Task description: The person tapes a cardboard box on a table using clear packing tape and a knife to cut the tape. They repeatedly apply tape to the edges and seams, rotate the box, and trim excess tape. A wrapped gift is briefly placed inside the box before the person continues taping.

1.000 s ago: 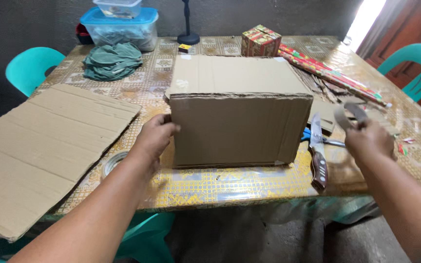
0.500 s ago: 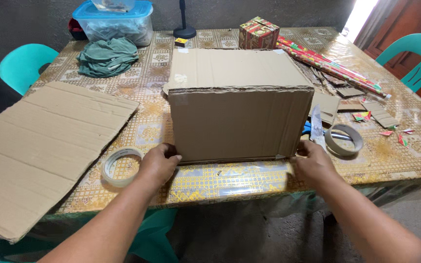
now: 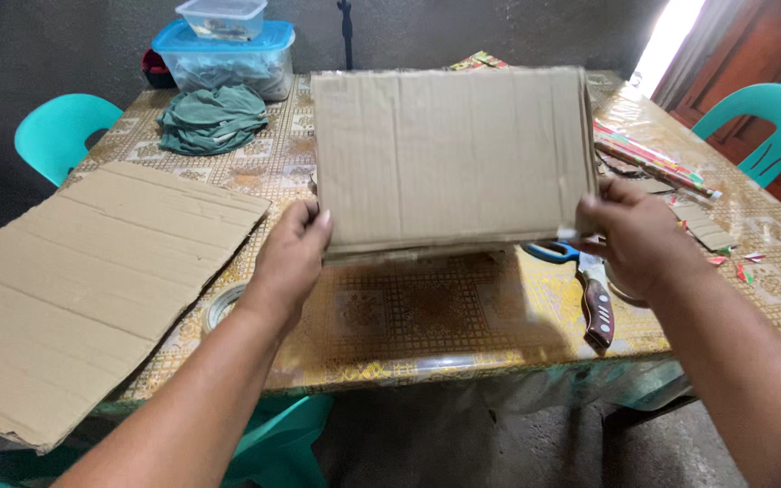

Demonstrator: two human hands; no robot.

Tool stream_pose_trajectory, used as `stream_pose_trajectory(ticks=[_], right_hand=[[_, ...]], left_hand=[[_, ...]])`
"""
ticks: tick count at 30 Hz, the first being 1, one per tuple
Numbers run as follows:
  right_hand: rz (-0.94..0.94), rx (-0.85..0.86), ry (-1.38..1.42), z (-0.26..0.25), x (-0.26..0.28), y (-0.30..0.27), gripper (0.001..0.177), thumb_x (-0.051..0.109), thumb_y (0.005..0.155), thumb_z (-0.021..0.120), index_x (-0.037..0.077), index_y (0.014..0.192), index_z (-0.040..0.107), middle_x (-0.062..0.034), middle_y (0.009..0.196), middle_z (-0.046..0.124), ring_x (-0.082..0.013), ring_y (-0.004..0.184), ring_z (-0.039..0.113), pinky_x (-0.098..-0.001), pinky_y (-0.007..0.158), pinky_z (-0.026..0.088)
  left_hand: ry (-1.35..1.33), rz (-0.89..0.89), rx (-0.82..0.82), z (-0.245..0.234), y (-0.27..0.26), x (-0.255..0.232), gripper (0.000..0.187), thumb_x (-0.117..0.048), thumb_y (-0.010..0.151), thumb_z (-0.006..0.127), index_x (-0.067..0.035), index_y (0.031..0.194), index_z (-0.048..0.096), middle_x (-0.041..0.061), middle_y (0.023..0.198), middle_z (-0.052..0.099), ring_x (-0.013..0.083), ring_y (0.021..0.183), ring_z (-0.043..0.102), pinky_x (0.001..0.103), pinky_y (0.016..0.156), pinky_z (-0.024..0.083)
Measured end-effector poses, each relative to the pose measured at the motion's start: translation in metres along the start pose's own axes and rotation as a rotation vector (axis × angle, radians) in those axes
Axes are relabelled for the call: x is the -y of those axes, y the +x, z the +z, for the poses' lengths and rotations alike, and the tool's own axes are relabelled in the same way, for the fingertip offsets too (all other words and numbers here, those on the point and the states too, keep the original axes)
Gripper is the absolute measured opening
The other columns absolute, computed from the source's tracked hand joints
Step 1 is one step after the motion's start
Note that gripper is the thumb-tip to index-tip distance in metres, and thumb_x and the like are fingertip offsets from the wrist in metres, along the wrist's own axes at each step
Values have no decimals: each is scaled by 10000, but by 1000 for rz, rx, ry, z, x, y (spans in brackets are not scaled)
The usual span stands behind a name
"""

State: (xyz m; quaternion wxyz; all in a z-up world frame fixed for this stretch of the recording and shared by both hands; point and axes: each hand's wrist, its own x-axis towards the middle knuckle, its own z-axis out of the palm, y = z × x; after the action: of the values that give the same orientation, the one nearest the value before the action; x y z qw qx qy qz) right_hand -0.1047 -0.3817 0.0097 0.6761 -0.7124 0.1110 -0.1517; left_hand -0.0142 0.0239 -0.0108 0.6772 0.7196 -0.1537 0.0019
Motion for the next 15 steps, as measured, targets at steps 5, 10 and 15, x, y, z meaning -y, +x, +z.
stream_pose_trajectory(ticks=[5, 10, 15], right_hand=[[48, 39, 190, 31, 67, -7, 310, 224, 1031, 444, 118, 1300, 554, -86, 1225, 655, -272, 1070, 680, -660, 895, 546], [-74, 76, 103, 40, 106, -14, 346, 208, 1071, 441, 47, 1365, 528, -136, 1252, 632, -314, 1109, 655, -687, 955, 531], [45, 11, 30, 40, 129, -26, 359, 195, 1050, 417, 6, 1332, 533, -130, 1242, 656, -312, 1111, 682, -637, 931, 526]], left_hand=[[-109, 120, -56, 10, 30, -25, 288, -276, 1064, 468, -25, 1144, 585, 61, 1041, 634, 129, 957, 525, 313, 888, 455], [-168, -50, -125, 8, 38, -63, 279, -284, 1027, 460, -55, 1108, 598, 86, 1035, 661, 164, 948, 577, 346, 865, 483], [-216, -194, -216, 5, 21, -113, 288, -269, 954, 529, -25, 1075, 623, 142, 1039, 653, 224, 941, 606, 443, 819, 505]])
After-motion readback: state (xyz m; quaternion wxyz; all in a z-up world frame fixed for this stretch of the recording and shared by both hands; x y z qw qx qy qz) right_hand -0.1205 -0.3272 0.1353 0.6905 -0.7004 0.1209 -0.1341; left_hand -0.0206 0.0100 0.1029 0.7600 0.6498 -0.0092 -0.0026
